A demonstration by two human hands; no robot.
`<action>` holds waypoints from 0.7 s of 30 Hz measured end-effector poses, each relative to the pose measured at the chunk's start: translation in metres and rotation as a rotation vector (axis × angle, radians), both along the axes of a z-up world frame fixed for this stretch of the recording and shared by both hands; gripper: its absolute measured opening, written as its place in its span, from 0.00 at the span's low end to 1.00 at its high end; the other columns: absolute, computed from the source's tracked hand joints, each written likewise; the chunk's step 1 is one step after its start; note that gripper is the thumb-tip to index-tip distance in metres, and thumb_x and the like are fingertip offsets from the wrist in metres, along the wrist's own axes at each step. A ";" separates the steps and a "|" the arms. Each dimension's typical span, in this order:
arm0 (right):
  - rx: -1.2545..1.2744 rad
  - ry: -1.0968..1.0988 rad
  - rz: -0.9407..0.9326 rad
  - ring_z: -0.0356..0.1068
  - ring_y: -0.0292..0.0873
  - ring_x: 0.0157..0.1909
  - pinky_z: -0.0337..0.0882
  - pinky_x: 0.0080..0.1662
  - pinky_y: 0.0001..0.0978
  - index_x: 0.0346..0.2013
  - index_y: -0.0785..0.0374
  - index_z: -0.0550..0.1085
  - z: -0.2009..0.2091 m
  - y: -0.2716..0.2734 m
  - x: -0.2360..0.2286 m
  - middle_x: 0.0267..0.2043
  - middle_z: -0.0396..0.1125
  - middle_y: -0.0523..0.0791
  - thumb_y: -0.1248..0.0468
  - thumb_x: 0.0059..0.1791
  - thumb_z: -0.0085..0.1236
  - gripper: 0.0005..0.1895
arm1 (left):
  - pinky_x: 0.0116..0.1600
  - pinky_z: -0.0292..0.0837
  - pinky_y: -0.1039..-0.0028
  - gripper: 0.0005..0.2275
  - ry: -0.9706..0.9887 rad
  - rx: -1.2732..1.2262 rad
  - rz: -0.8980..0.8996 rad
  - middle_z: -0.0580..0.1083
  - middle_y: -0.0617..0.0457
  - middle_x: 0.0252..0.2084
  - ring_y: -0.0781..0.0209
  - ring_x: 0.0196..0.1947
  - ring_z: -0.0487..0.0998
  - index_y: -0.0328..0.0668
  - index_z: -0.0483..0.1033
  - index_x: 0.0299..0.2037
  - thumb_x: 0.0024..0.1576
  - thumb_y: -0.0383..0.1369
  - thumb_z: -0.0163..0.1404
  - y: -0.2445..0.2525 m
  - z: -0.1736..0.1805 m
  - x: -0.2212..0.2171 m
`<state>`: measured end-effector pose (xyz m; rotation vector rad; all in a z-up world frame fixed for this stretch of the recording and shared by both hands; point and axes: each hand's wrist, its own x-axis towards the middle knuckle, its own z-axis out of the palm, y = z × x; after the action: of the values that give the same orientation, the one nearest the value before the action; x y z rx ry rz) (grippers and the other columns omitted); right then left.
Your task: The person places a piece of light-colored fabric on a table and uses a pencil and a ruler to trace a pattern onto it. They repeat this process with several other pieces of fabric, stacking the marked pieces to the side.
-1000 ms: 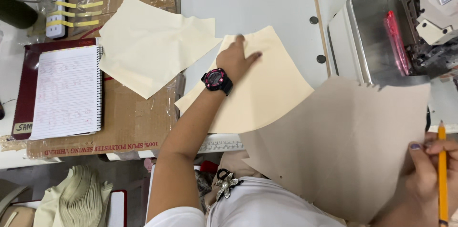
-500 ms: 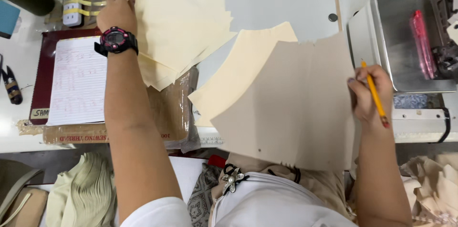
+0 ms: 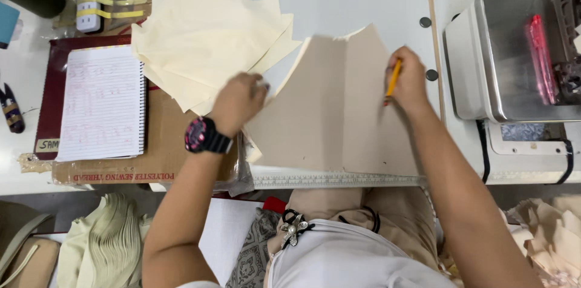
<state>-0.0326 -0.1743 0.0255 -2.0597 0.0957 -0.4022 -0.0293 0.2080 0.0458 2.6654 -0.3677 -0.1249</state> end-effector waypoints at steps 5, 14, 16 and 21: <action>-0.276 0.014 0.018 0.69 0.51 0.33 0.71 0.38 0.36 0.34 0.61 0.64 -0.016 0.008 -0.010 0.35 0.60 0.50 0.85 0.45 0.52 0.16 | 0.51 0.77 0.53 0.20 0.214 0.228 -0.041 0.75 0.42 0.52 0.39 0.51 0.80 0.43 0.75 0.58 0.62 0.45 0.45 -0.012 0.007 -0.035; -0.391 0.064 0.014 0.70 0.57 0.38 0.72 0.41 0.44 0.37 0.57 0.61 -0.025 0.014 -0.038 0.42 0.59 0.49 0.79 0.48 0.53 0.16 | 0.49 0.79 0.57 0.15 0.191 0.297 0.020 0.77 0.43 0.47 0.41 0.48 0.82 0.40 0.77 0.49 0.63 0.43 0.47 -0.001 -0.007 -0.050; -0.404 0.072 -0.006 0.70 0.64 0.40 0.73 0.43 0.51 0.39 0.56 0.61 -0.031 0.019 -0.055 0.44 0.59 0.51 0.75 0.49 0.56 0.15 | 0.50 0.79 0.55 0.15 0.185 0.290 -0.005 0.77 0.40 0.47 0.39 0.48 0.81 0.37 0.77 0.49 0.65 0.41 0.46 -0.005 0.000 -0.050; -0.373 0.058 -0.004 0.68 0.69 0.39 0.69 0.41 0.54 0.35 0.59 0.60 -0.009 0.042 -0.093 0.43 0.58 0.56 0.76 0.47 0.51 0.12 | 0.48 0.79 0.54 0.16 0.242 0.279 -0.001 0.78 0.39 0.46 0.39 0.48 0.82 0.36 0.78 0.49 0.64 0.42 0.46 -0.006 0.010 -0.049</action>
<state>-0.1260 -0.1320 0.0164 -2.4400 0.0631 -0.3848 -0.0786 0.2016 0.0554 2.8781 -0.2907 -0.5289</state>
